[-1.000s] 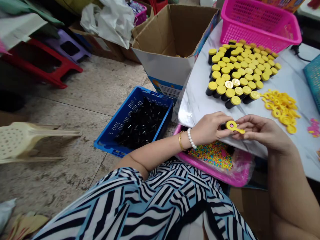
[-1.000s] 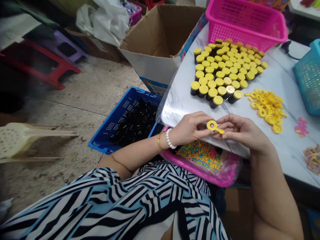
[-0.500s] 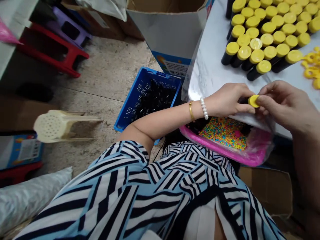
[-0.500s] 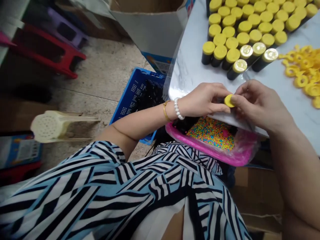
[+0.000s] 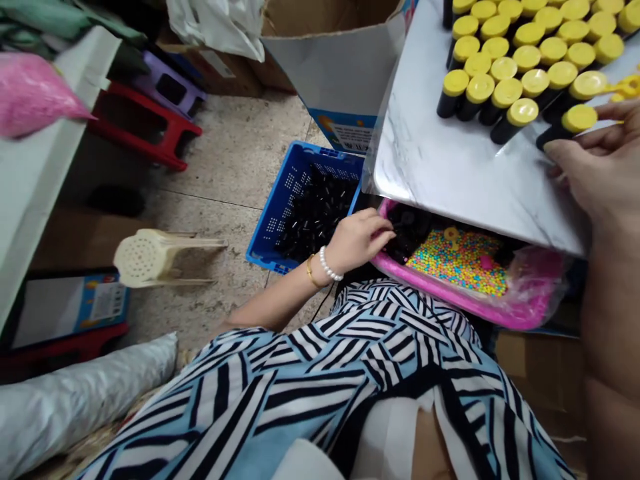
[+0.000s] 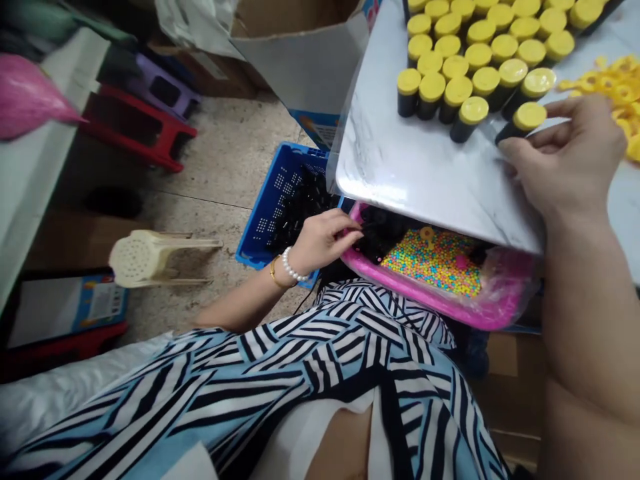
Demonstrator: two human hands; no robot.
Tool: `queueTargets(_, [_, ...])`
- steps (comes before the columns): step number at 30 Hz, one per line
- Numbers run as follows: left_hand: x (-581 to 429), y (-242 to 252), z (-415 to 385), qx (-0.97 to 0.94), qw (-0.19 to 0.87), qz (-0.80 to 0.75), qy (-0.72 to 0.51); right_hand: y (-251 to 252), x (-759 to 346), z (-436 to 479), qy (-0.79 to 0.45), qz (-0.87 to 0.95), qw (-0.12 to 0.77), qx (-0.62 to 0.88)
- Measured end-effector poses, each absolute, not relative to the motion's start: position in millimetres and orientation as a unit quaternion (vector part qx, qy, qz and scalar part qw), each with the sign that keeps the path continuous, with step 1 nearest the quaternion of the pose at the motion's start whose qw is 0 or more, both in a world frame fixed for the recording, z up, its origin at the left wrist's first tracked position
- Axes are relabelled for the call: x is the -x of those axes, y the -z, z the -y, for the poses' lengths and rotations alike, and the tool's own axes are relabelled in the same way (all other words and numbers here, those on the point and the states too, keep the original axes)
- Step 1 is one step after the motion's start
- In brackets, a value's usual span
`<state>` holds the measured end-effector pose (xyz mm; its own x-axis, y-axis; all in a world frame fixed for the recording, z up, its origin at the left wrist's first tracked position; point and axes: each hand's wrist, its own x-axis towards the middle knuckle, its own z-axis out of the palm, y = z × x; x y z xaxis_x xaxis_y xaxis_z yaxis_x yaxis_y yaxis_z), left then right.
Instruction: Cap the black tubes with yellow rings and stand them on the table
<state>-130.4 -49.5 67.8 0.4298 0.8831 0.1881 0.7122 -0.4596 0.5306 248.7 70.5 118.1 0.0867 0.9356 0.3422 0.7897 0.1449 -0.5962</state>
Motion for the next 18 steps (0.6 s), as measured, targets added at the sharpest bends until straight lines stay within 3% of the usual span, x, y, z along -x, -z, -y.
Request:
queueTargets(4, [126.6,-43.1,60.6,-0.839,0.114,-0.517,-0.124,-112.9,-240.6,-70.7,-0.162,0.649,0.388,0.634])
queueTargets(8, [78.5,-28.1,53.9,-0.879,0.180,-0.439,-0.047,-109.0,-241.0,-72.5,-0.159,0.653,0.402,0.621])
queueTargets(15, [64.2,-35.9,33.9,-0.851,0.237,-0.441,-0.158,-109.3,-242.4,-57.3,-0.196,0.624,0.477,0.587])
queueTargets(18, [83.8,-40.0,29.6,-0.886,0.251,-0.369,-0.126,-108.4,-248.0,-47.4,-0.180,0.613,0.505,0.580])
